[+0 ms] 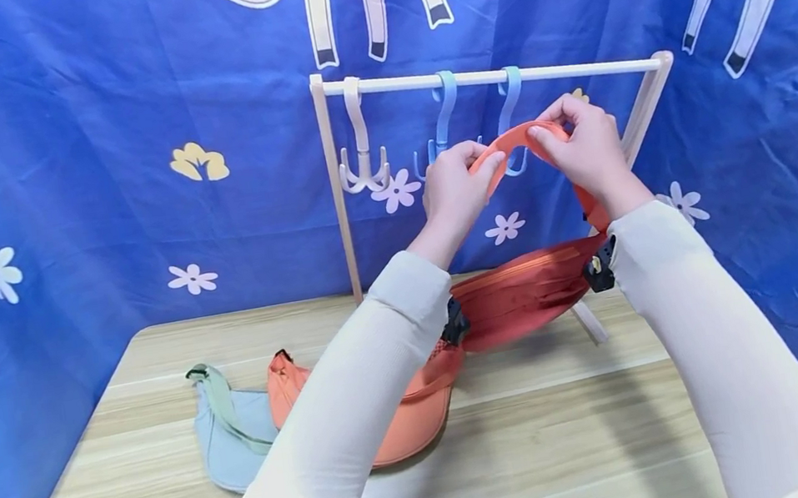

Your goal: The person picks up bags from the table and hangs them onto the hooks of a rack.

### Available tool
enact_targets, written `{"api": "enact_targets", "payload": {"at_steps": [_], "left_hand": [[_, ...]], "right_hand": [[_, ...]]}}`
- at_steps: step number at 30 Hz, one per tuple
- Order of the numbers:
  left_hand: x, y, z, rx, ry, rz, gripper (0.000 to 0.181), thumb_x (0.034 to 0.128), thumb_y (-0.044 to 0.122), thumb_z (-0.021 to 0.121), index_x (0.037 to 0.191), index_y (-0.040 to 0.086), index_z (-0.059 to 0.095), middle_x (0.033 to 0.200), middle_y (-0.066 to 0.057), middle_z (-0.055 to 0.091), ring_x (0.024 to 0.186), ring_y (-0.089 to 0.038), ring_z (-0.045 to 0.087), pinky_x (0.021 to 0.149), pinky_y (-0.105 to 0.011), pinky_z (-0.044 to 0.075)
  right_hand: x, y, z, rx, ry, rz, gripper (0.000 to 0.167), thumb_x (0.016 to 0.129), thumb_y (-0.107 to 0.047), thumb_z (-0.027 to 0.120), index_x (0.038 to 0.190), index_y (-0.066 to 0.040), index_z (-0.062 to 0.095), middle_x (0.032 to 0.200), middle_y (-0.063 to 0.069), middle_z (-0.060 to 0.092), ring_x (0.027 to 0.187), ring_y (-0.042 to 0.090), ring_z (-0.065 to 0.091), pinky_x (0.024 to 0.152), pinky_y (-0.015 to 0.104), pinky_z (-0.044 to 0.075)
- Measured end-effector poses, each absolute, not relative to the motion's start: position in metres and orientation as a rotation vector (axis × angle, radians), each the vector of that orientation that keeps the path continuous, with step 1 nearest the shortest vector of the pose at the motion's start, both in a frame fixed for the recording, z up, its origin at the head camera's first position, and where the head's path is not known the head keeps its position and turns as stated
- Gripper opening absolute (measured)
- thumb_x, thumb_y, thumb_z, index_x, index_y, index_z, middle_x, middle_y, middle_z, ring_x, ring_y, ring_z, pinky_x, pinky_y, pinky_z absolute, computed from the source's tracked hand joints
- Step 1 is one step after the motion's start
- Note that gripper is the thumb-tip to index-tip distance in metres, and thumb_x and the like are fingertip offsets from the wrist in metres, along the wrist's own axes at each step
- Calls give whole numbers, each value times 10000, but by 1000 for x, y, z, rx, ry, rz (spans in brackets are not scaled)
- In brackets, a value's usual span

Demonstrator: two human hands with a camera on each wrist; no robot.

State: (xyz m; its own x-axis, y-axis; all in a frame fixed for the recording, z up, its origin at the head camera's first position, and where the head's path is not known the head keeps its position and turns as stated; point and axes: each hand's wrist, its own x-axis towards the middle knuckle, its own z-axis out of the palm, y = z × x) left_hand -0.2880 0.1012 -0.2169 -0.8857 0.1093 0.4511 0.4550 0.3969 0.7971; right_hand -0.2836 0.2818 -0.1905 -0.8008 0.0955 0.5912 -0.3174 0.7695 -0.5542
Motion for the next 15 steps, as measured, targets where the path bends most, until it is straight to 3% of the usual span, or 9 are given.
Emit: {"api": "enact_targets", "payload": {"at_steps": [15], "left_hand": [[-296, 111, -219, -470, -2407, -1358, 234, 927, 374, 613, 1029, 183, 703, 785, 35, 636, 659, -108, 575, 580, -274, 453]], "right_hand": [[-291, 283, -194, 47, -2420, 881, 375, 929, -402, 579, 1139, -91, 595, 1102, 97, 619, 971, 230, 557, 839, 376, 486]]}}
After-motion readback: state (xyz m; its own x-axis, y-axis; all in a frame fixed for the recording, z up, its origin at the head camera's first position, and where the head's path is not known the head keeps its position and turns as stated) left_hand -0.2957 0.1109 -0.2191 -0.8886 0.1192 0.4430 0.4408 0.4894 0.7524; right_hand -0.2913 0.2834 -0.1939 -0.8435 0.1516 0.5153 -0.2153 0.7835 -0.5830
